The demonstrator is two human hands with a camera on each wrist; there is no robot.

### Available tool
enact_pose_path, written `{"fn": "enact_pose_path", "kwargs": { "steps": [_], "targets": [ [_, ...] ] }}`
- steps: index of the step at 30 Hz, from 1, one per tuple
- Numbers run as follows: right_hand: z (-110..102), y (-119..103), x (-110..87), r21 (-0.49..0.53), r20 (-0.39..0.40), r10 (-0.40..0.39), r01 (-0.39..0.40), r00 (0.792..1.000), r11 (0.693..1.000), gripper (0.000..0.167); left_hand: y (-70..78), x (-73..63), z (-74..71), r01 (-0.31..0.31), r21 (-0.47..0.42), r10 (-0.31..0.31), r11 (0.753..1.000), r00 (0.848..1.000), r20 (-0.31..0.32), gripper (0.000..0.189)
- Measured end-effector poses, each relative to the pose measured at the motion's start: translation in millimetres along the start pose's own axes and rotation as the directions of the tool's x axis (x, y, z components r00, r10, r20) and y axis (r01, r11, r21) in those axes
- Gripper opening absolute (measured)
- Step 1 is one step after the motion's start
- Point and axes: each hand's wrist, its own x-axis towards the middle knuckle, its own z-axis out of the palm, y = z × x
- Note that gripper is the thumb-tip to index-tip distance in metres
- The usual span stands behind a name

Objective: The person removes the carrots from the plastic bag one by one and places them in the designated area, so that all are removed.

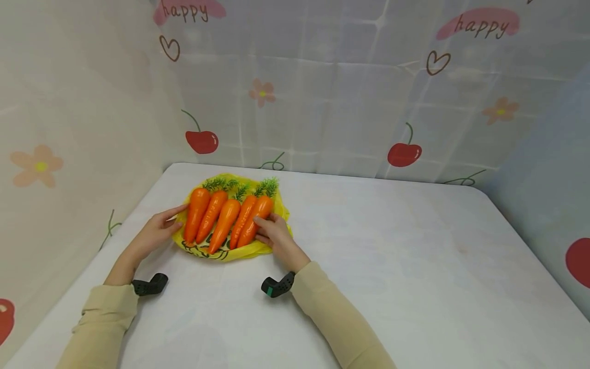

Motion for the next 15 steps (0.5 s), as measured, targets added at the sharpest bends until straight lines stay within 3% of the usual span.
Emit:
{"fn": "enact_pose_path", "kwargs": {
  "steps": [15],
  "targets": [
    [-3.6, 1.9, 1.3, 0.035, 0.019, -0.015, 0.014, 1.000, 0.999, 0.070, -0.2, -0.3, 0.0, -0.005, -0.001, 0.005, 1.000, 1.000, -0.006, 0.049]
  ]
}}
